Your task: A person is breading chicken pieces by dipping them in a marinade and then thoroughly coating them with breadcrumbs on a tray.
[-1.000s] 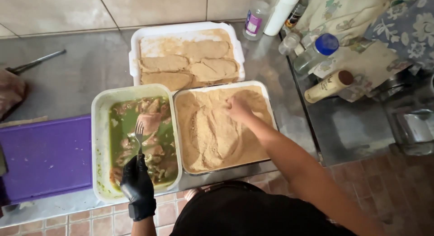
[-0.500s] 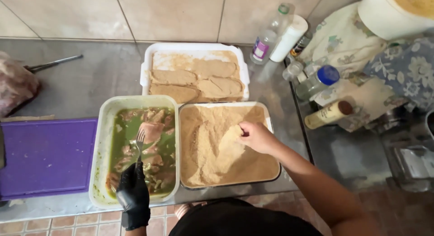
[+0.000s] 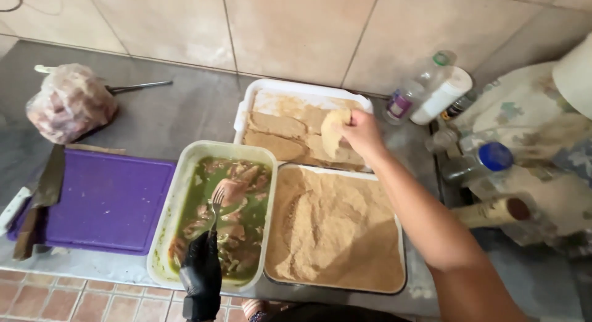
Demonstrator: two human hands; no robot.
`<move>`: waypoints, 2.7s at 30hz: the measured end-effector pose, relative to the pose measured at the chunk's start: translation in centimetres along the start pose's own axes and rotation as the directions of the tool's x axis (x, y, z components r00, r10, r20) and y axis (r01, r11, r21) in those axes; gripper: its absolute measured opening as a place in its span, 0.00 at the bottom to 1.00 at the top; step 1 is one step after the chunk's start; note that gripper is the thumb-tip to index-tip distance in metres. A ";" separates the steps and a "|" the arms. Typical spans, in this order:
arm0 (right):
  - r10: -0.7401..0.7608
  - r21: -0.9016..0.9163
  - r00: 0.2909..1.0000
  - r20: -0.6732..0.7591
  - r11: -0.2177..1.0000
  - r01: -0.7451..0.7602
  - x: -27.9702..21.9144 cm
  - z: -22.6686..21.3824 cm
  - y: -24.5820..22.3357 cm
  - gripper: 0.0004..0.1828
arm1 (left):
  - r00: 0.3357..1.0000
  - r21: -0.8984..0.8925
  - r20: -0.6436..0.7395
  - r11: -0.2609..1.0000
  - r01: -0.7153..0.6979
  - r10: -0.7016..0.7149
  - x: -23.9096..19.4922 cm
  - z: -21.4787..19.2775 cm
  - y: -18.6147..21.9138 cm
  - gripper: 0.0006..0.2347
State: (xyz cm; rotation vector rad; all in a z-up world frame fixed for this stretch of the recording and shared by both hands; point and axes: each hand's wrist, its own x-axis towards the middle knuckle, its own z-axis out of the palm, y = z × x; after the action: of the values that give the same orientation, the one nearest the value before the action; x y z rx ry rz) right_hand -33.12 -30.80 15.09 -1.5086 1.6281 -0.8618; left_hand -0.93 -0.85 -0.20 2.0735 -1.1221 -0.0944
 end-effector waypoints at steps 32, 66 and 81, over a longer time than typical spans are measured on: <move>0.460 -0.534 0.641 0.614 0.840 -0.092 -10.1 9.2 6.4 0.47 | 0.994 -0.022 -0.029 0.994 -0.109 0.108 0.4 -0.7 0.5 0.10; -0.534 -0.618 0.647 0.544 0.268 0.740 -17.9 10.2 10.0 0.06 | 0.982 -0.211 0.014 0.960 -0.182 0.189 0.1 -1.3 -0.3 0.08; -0.131 -0.798 0.922 0.364 0.467 0.381 -14.0 6.1 17.9 0.48 | 0.991 -0.071 0.116 0.994 0.080 -0.072 0.3 -1.2 -0.5 0.08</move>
State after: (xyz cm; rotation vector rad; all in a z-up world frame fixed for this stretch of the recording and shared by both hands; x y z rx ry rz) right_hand -36.24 -15.34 -2.37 -2.4920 1.7252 0.1435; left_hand 0.04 -0.22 0.40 2.0647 -1.0896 -0.2903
